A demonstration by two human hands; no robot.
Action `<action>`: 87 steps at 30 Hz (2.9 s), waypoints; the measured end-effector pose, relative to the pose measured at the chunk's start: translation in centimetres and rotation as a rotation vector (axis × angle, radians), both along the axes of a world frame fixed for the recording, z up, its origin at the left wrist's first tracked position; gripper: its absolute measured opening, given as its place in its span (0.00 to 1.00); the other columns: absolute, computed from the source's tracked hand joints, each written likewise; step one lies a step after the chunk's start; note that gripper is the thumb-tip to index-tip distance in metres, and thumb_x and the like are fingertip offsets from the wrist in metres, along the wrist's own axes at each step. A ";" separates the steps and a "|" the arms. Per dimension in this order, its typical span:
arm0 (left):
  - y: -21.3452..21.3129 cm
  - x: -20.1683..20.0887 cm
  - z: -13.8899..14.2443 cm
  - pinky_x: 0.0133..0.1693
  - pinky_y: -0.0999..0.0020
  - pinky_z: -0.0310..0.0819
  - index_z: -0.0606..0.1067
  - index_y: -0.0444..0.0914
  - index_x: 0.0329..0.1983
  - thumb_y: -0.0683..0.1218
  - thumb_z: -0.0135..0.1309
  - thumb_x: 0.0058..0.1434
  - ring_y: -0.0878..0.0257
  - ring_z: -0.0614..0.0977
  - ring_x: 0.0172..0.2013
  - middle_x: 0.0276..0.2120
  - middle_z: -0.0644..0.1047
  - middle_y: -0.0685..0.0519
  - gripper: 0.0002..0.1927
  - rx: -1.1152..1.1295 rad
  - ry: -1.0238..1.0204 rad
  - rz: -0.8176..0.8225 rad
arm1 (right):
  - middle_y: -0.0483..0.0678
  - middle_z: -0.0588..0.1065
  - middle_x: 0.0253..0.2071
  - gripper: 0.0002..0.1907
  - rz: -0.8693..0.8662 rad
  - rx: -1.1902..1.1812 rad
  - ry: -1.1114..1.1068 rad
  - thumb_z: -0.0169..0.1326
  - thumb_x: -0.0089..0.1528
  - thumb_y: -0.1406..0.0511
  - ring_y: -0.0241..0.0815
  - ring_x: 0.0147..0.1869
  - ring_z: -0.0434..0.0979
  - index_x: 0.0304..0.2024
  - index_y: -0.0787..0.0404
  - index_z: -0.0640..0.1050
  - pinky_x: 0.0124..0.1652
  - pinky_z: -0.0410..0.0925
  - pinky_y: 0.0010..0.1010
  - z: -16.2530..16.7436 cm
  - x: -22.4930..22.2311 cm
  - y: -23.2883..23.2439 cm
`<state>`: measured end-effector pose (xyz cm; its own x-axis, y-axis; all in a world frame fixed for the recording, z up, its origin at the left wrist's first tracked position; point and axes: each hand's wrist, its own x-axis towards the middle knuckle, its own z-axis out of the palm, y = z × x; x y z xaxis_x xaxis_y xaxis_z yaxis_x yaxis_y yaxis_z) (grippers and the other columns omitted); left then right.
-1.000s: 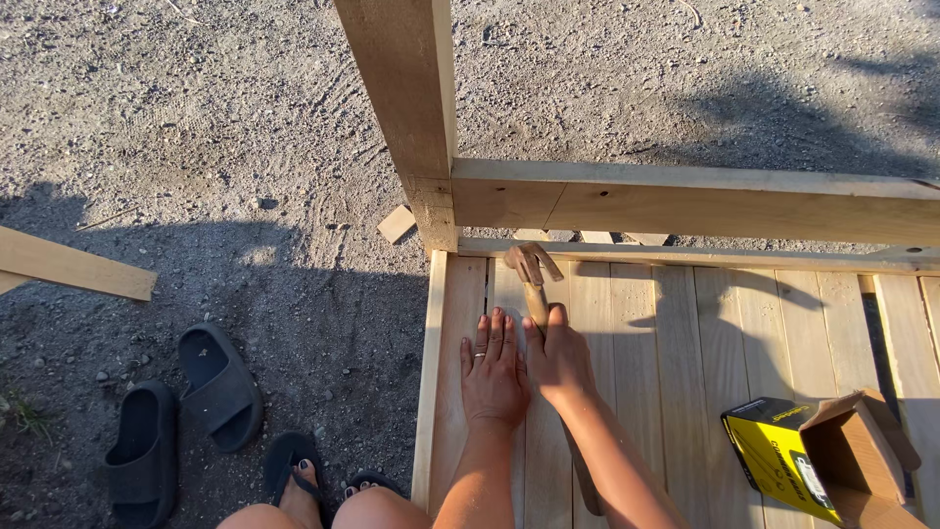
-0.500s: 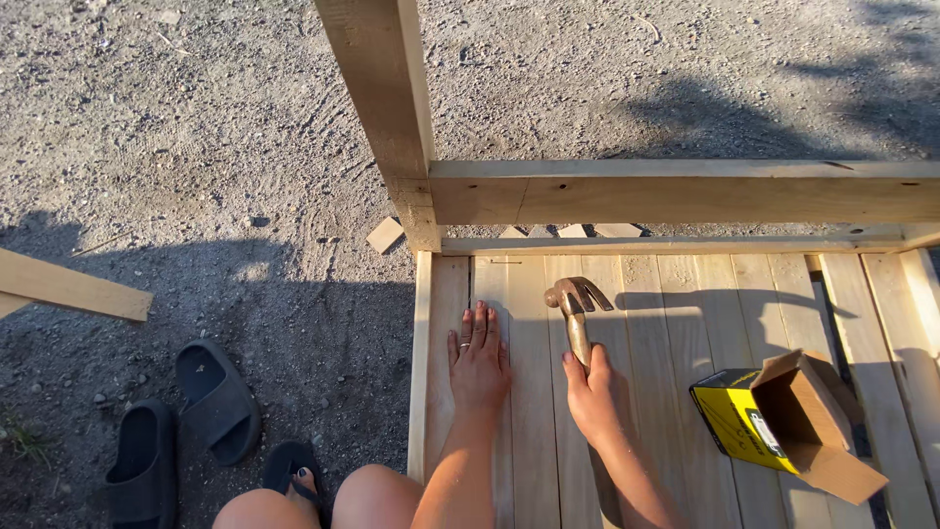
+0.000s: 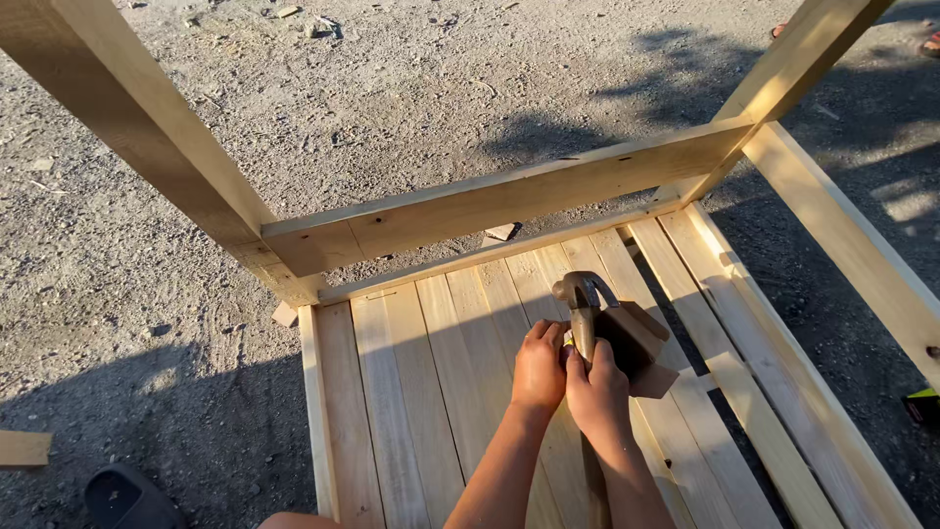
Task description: The person sands the slats and frame of an unfinished wooden bench with a sheet of sandpaper, working along the edges and surface. They then take nails from a cardboard box and hammer them into the bench frame while seated on the structure.
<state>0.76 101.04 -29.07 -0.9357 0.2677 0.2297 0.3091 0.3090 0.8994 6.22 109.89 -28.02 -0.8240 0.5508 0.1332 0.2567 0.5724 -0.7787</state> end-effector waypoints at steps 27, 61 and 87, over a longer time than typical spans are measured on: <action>7.9 -1.4 -5.3 0.45 0.63 0.82 0.82 0.40 0.49 0.43 0.58 0.61 0.54 0.84 0.50 0.50 0.82 0.47 0.13 -1.130 -0.376 -0.251 | 0.65 0.79 0.41 0.16 -0.307 -0.189 -0.287 0.50 0.59 0.69 0.69 0.48 0.79 0.48 0.64 0.67 0.47 0.69 0.56 -8.3 7.1 2.6; 0.4 0.1 -4.4 0.47 0.63 0.80 0.79 0.38 0.52 0.45 0.60 0.60 0.54 0.82 0.52 0.53 0.79 0.48 0.17 -1.354 -0.449 -0.294 | 0.67 0.77 0.34 0.20 -0.273 -0.007 -0.304 0.50 0.69 0.55 0.73 0.42 0.78 0.46 0.67 0.66 0.42 0.69 0.58 -8.9 5.1 5.3; -16.1 -0.8 0.6 0.30 0.61 0.73 0.71 0.32 0.22 0.46 0.60 0.47 0.54 0.76 0.21 0.19 0.75 0.44 0.13 -0.170 -0.301 0.544 | 0.47 0.66 0.17 0.14 0.261 -0.682 -0.122 0.51 0.67 0.58 0.37 0.15 0.63 0.36 0.62 0.69 0.18 0.60 0.34 7.2 2.5 -6.3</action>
<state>-0.01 84.95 -28.48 -0.9649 -0.2536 -0.0679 -0.1901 0.4964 0.8470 8.68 103.62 -20.81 -0.9264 0.2628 -0.2698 0.2862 0.0255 -0.9578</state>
